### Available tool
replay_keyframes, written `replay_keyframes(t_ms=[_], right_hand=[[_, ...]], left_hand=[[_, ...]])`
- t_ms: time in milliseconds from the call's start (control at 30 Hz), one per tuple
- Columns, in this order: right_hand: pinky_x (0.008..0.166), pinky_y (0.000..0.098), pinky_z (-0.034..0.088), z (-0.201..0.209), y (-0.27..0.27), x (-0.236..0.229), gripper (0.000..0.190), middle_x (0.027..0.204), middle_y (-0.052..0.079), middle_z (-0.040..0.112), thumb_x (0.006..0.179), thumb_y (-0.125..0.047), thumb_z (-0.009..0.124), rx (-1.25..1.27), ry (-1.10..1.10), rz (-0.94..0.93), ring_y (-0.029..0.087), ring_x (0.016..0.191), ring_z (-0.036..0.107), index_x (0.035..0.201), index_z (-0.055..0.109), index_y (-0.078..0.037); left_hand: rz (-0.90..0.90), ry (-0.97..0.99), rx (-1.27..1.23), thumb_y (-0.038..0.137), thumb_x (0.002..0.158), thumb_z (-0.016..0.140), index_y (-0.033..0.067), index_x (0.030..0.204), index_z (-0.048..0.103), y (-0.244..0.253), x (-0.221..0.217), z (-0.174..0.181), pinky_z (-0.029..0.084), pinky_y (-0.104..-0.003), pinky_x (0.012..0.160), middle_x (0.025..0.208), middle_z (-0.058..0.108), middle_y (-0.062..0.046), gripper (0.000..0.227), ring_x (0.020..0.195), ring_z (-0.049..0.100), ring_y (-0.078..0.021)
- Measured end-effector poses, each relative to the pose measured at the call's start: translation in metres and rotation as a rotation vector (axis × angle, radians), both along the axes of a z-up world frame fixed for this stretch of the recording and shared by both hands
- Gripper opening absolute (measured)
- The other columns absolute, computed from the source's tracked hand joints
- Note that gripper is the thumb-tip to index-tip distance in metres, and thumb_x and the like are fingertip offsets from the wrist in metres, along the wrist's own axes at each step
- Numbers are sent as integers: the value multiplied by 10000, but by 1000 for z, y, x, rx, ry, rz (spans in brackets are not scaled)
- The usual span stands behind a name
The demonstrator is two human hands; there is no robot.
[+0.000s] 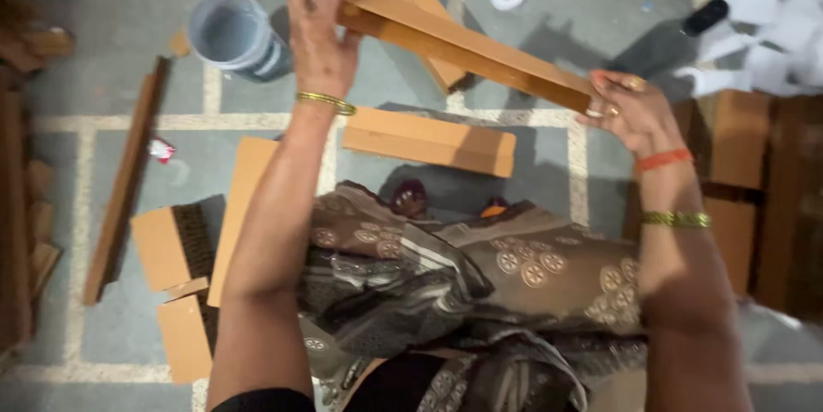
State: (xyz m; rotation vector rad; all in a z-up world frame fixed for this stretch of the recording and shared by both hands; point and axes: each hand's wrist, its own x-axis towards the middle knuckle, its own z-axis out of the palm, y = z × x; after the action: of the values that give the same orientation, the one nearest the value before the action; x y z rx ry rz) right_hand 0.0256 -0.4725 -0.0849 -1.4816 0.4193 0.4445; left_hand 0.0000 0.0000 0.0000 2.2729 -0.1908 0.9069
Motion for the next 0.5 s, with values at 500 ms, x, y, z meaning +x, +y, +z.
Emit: replay_keyframes(t_ms=[500], right_hand=[[868,460,587,-156,-17,5,283,1005,60,649,967,31,608,22,75,-120,186,812,638,1246,621,-16]], left_hand=[[-424,762,-962,-159,795,556,-3,1545,441,83,37,-277,527,-289,810,1194,641,-9,775,963,626,-119]])
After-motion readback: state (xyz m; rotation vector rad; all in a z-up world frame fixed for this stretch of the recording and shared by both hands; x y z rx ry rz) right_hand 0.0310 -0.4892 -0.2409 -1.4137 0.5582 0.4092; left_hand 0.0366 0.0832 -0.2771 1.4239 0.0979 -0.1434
